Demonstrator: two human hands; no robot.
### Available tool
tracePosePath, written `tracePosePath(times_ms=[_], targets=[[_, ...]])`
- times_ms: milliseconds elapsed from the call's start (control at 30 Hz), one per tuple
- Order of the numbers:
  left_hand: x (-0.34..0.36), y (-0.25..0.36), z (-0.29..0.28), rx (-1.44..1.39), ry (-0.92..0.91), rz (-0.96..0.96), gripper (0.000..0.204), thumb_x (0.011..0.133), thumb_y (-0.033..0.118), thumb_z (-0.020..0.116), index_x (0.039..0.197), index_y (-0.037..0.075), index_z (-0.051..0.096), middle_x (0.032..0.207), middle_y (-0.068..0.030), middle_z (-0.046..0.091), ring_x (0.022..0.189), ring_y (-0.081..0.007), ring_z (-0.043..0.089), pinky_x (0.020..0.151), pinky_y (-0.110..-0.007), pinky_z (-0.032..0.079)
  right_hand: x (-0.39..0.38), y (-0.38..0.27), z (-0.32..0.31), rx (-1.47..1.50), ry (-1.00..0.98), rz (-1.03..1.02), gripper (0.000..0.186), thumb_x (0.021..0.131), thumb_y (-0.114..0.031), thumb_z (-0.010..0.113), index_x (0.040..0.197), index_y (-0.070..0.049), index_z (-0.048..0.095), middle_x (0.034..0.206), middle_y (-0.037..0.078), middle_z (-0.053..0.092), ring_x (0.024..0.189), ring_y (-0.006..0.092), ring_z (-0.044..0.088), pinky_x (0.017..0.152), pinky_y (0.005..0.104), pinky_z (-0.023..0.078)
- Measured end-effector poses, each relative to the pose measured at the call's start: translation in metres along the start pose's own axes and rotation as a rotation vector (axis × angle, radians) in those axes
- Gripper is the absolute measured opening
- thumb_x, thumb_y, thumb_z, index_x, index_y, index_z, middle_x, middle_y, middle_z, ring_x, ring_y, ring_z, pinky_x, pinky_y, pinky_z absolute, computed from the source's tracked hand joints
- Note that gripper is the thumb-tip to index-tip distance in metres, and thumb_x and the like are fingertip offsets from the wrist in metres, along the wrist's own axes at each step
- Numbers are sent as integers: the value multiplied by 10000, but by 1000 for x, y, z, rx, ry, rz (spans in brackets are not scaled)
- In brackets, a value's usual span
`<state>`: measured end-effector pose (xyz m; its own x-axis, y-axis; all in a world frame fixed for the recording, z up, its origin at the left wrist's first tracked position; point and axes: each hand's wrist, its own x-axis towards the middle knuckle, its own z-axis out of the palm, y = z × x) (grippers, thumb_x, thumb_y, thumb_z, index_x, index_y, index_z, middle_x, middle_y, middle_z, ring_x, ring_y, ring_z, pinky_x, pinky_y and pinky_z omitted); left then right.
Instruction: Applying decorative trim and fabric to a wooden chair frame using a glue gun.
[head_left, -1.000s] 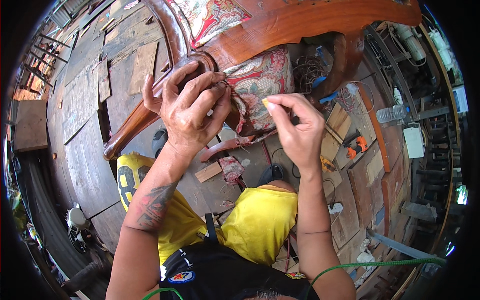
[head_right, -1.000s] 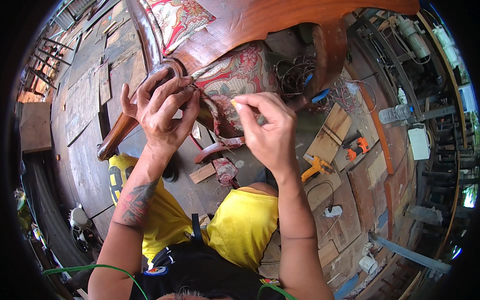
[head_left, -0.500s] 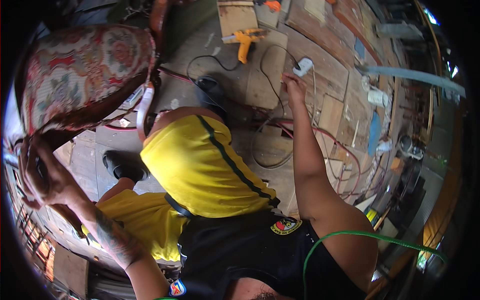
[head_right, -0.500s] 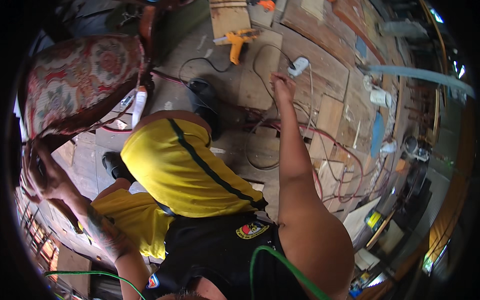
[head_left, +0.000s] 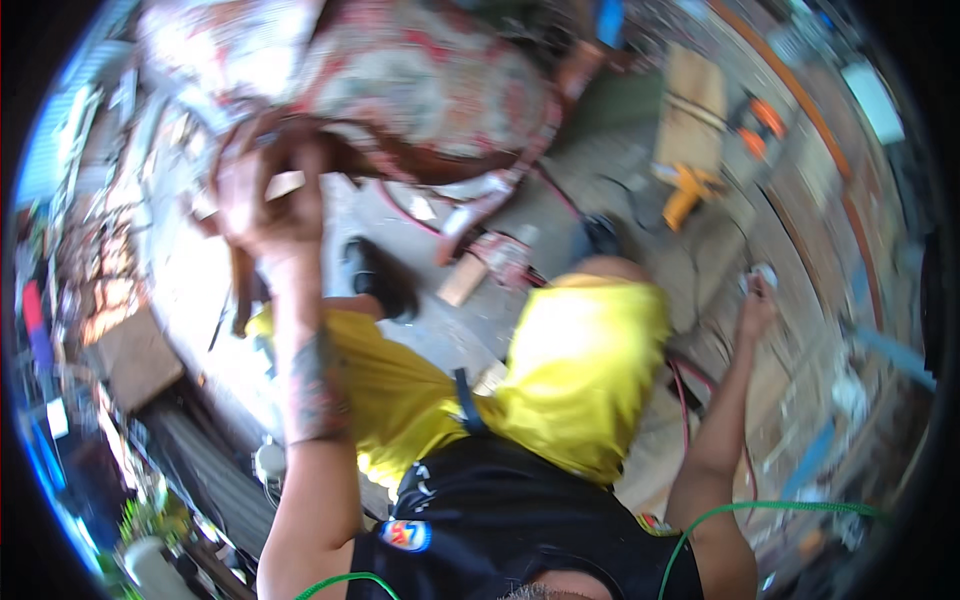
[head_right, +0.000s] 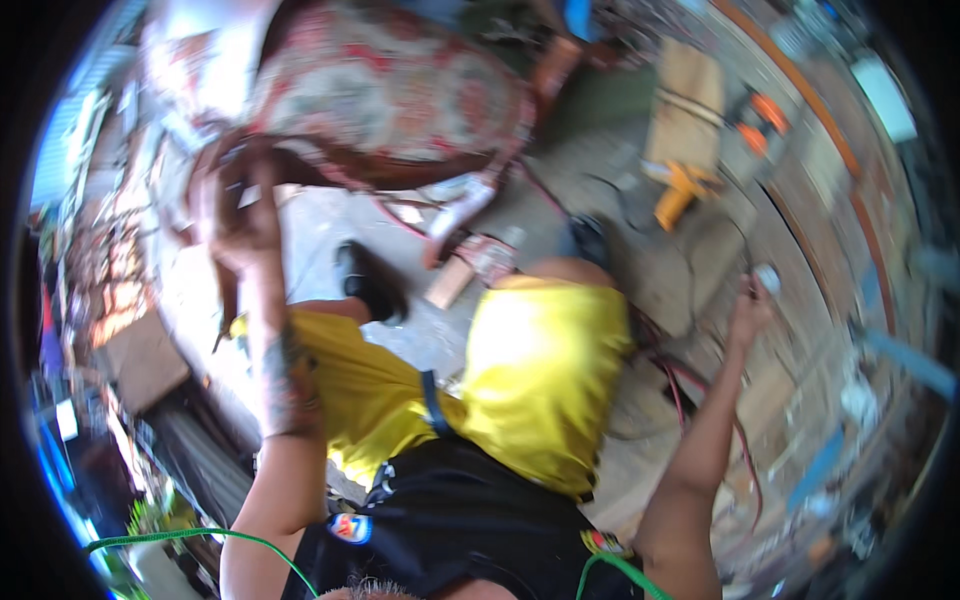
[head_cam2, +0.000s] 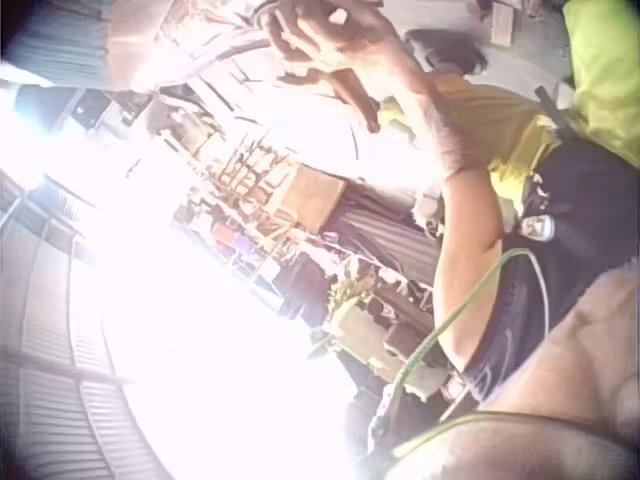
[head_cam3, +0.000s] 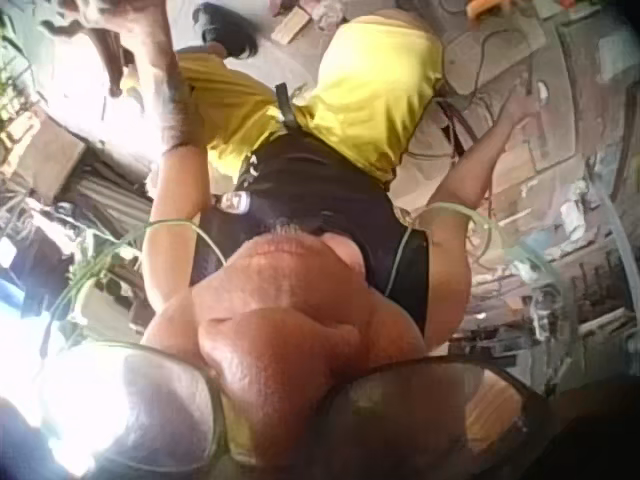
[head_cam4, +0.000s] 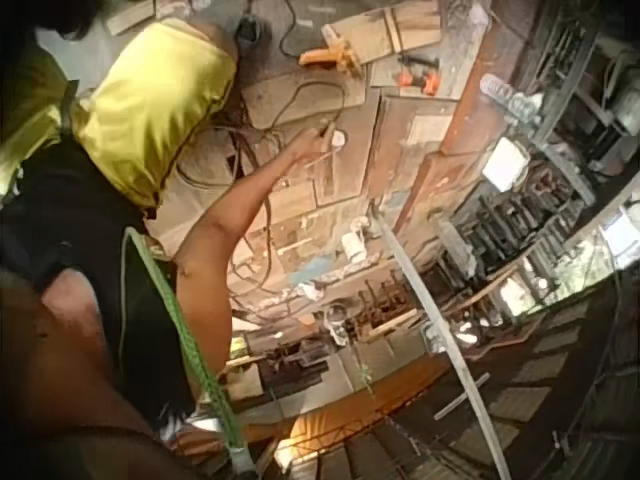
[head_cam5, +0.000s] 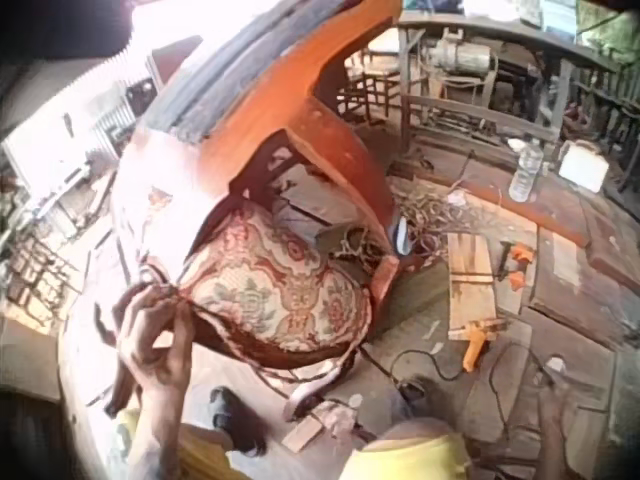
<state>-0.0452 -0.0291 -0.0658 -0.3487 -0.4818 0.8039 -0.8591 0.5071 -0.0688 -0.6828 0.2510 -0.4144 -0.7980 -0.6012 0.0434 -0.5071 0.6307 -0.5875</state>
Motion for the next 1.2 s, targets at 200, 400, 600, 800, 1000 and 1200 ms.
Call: tracePosePath(times_ms=[200, 400, 600, 800, 1000, 1200], targets=[[0, 21, 10, 79, 124, -196, 139, 808, 203, 909, 896, 184, 803, 1106, 57, 811, 1204, -223, 683, 1231, -434, 204, -36, -433, -101, 488, -565, -544, 352, 1048, -191, 719, 1320, 32, 727, 1238, 108, 758, 1080, 142, 699, 956, 275, 545], [3, 18, 8, 67, 120, -204, 102, 843, 253, 881, 883, 226, 790, 1107, 99, 789, 1218, -180, 672, 1261, -512, 56, -128, -600, -74, 392, -548, -1233, 242, 921, -139, 764, 1076, 46, 775, 1021, 265, 759, 906, 343, 767, 844, 389, 595], [3, 23, 11, 27, 111, -233, 107, 843, 254, 871, 897, 234, 781, 1130, 103, 779, 1224, -179, 663, 1263, -532, 59, -159, -605, -22, 748, -655, -874, 188, 949, -129, 752, 1039, 35, 765, 946, 230, 781, 862, 377, 778, 804, 429, 602], [2, 20, 11, -7, 140, -226, 141, 814, 197, 878, 877, 213, 753, 1098, 89, 778, 1203, -209, 674, 1252, -531, 107, -153, -604, -14, 654, -698, -924, 207, 967, -136, 749, 1070, 42, 765, 1002, 228, 782, 943, 378, 769, 852, 430, 587], [1, 22, 7, 16, 129, -245, 150, 810, 180, 881, 877, 202, 750, 1074, 80, 784, 1200, -215, 678, 1255, -529, 104, -138, -614, -17, 628, -529, -1082, 170, 977, -132, 735, 1025, 30, 756, 988, 220, 776, 926, 391, 759, 830, 446, 585], [3, 23, 8, 12, 109, -262, 151, 807, 172, 883, 884, 198, 755, 1076, 73, 790, 1207, -230, 677, 1267, -527, 87, -128, -621, -7, 681, -479, -1129, 183, 985, -175, 748, 974, 7, 732, 921, 198, 765, 843, 401, 743, 748, 463, 577]])
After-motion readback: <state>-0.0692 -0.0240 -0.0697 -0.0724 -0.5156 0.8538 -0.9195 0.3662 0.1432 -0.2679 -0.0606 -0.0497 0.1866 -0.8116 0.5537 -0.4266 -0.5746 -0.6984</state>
